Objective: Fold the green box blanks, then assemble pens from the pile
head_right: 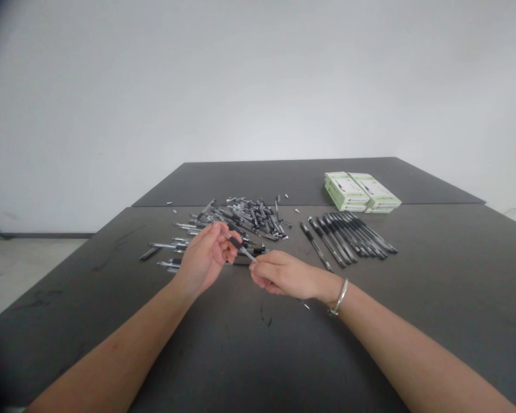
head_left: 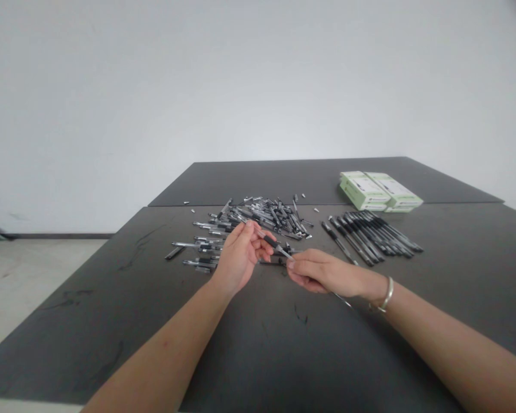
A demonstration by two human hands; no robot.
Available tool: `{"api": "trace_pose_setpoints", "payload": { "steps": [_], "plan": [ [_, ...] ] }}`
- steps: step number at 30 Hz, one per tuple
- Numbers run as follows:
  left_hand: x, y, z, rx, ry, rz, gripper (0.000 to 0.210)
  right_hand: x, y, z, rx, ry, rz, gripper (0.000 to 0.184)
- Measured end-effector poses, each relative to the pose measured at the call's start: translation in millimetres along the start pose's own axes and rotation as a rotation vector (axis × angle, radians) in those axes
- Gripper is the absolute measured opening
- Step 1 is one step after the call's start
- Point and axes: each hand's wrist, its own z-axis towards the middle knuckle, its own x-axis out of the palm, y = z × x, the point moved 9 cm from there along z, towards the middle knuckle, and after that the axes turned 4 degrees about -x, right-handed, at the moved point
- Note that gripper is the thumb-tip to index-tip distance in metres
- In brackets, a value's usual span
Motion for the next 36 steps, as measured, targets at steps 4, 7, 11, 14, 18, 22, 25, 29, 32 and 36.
{"api": "trace_pose_setpoints", "payload": {
  "steps": [4, 7, 11, 14, 18, 22, 25, 29, 32, 36],
  "plan": [
    [0.6, -0.4, -0.4, 0.0, -0.001, 0.009, 0.025, 0.1, 0.8, -1.4, -0.01, 0.006, 0.002, 0.037],
    [0.8, -0.6, -0.9, -0.005, -0.005, 0.014, 0.026, 1.3, 1.1, -1.8, -0.008, 0.013, 0.001, 0.037],
    [1.1, -1.8, -0.9, 0.006, 0.003, 0.022, 0.027, 1.6, -1.4, -1.2, 0.011, 0.011, 0.022, 0.036],
    [0.5, -1.9, -0.4, 0.012, 0.001, 0.024, 0.026, 0.8, -0.8, -0.9, -0.009, 0.014, 0.007, 0.036],
    [0.2, -1.9, 0.0, 0.015, -0.002, 0.023, 0.026, -0.3, 2.5, -1.8, -0.033, 0.005, -0.016, 0.037],
    [0.5, -2.5, -0.5, 0.019, 0.001, 0.013, 0.026, 0.1, 3.3, -2.3, -0.023, -0.006, 0.001, 0.036],
    [0.5, -1.7, -0.7, 0.013, 0.0, 0.014, 0.025, 1.0, 3.4, -1.9, -0.026, -0.001, 0.0, 0.036],
    [0.1, -0.9, 0.1, 0.012, 0.006, 0.022, 0.025, 0.8, 2.0, -1.4, -0.022, 0.001, 0.001, 0.036],
    [0.0, -0.7, 0.4, 0.007, 0.012, 0.023, 0.024, 1.3, 1.1, -1.3, -0.016, 0.005, 0.019, 0.035],
    [0.5, -0.7, -0.3, 0.0, 0.009, 0.025, 0.024, 1.2, -0.7, -1.5, 0.004, -0.004, 0.038, 0.034]
  ]
}}
